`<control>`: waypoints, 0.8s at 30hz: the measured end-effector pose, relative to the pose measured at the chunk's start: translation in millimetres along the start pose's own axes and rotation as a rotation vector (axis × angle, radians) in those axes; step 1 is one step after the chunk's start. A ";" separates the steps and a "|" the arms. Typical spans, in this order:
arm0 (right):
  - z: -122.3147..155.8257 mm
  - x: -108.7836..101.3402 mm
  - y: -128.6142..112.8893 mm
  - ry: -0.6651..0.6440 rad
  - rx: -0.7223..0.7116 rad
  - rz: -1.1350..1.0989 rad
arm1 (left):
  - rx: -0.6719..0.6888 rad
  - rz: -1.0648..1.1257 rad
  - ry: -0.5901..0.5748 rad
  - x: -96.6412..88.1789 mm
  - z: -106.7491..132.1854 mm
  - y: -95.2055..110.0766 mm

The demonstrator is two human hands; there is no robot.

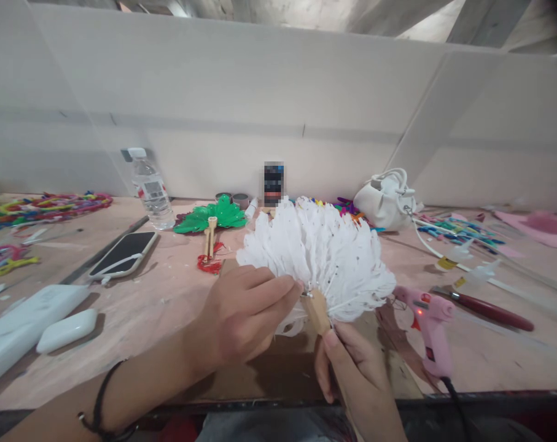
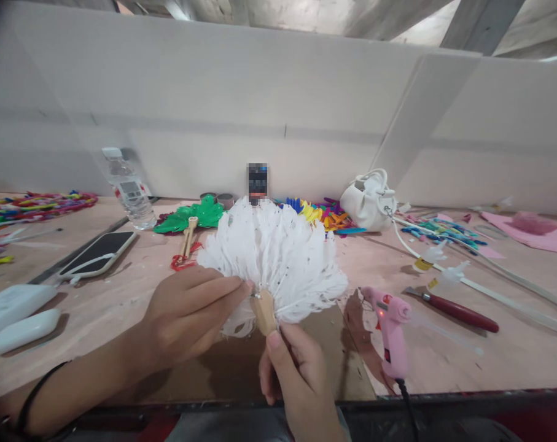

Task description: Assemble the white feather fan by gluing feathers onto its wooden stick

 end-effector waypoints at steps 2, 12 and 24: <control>-2.2 -1.2 3.2 0.010 -0.003 0.016 | -0.029 0.010 0.001 0.1 -0.3 -0.4; -20.4 -8.7 13.6 0.077 -0.039 0.266 | -0.316 0.013 0.219 -13.9 2.3 -17.0; -16.4 -24.9 4.4 0.286 -0.141 0.752 | -0.538 0.099 0.223 -7.3 15.5 -52.8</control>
Point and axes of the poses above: each hand's wrist, its own z-axis away from the middle knuckle, its own x-axis out of the palm, y = z × x, the point moved 5 cm from there along -z, towards the middle knuckle, and after that the axes turned 9 degrees about x, right-handed, at the moved point
